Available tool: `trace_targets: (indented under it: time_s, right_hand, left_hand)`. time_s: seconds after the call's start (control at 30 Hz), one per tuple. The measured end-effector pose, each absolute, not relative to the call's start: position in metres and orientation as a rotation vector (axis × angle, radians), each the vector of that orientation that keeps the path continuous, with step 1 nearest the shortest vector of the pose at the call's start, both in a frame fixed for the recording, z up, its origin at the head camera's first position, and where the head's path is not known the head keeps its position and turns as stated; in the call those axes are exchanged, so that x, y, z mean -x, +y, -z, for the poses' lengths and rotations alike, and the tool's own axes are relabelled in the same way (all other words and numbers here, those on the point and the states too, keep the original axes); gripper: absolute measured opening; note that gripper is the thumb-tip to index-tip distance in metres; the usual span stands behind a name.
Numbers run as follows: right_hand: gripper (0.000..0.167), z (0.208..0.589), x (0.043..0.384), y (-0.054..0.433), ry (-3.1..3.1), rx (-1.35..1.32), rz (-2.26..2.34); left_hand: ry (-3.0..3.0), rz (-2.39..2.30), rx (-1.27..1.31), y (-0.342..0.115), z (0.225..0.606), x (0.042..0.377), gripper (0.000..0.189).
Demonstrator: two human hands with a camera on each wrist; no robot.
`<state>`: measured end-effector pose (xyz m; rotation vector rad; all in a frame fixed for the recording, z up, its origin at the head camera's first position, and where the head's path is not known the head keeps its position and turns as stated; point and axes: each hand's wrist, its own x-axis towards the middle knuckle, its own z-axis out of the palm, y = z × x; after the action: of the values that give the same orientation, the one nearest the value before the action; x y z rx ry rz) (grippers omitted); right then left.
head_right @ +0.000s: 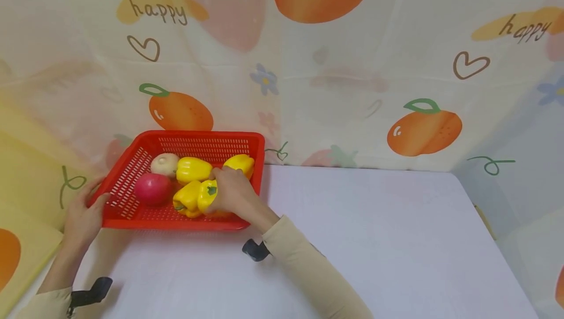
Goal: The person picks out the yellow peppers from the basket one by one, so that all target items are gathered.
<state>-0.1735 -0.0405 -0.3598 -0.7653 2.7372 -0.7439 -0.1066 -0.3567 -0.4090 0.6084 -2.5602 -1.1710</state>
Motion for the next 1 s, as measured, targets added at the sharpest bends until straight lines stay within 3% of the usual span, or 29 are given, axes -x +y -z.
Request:
trace_targets:
  time_s: [1.0]
  right_hand:
    - [0.066,0.335,0.184,0.015,2.843,0.938,1.093]
  left_hand:
    - [-2.567,1.141,-0.626,-0.358,0.41,0.107,0.051]
